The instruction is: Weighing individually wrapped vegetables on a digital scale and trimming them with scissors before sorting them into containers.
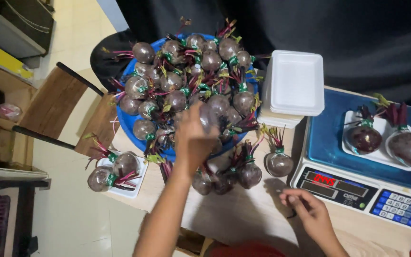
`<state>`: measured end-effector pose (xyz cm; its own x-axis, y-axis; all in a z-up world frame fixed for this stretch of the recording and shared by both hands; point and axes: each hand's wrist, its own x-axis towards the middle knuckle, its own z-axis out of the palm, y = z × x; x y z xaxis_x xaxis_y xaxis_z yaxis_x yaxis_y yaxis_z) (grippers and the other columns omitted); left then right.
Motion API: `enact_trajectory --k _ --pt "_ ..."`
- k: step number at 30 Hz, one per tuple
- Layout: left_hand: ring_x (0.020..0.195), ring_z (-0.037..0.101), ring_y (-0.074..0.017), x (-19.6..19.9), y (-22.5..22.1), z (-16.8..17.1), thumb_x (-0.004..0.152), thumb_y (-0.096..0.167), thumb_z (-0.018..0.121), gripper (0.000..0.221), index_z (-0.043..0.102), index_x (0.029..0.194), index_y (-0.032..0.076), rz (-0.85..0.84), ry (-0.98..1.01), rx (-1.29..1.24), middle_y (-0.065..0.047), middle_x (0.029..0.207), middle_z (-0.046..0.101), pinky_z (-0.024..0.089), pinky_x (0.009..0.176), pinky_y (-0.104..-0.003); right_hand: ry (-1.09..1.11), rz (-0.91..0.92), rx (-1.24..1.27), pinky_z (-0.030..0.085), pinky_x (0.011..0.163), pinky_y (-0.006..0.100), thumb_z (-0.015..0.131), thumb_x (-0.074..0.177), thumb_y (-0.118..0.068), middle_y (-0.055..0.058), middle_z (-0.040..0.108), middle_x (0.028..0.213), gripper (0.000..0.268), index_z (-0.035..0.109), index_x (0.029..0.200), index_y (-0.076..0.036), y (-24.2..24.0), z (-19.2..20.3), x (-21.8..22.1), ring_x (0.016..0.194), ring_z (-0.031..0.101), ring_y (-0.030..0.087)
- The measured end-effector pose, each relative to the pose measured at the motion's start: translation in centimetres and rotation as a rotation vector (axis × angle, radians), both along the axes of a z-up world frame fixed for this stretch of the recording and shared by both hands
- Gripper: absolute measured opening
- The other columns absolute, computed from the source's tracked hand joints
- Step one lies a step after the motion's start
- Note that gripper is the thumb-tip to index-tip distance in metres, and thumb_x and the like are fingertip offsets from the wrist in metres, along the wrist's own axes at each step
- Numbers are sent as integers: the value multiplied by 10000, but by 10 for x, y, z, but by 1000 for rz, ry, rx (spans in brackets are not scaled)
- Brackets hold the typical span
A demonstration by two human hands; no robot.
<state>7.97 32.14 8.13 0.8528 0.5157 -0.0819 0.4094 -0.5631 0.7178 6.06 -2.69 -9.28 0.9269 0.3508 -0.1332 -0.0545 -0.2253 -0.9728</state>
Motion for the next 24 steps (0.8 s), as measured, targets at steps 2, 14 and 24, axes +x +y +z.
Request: enact_trajectory --k 2,14,24 --pt "1043 653 -276 -19 -29 16 820 230 694 519 506 1294 133 -67 -50 -141 -100 1183 655 547 862 -437 44 37 55 599 853 302 601 974 -138 132 823 1017 272 762 1142 5 22 13 7 867 766 198" --pt "1160 538 -367 -54 -56 -123 775 200 600 590 536 1358 127 -253 -89 -145 -177 1163 599 488 890 -487 78 243 -194 487 1038 324 631 928 -176 -9 757 1289 419 651 1346 -205 77 -9 13 1145 694 156" --pt "1305 503 -460 88 46 -133 830 75 682 572 490 1369 52 23 131 789 -361 1404 496 459 1065 -469 290 240 24 639 908 331 590 966 -71 123 771 1217 309 721 1245 -51 77 -19 7 1070 738 203"
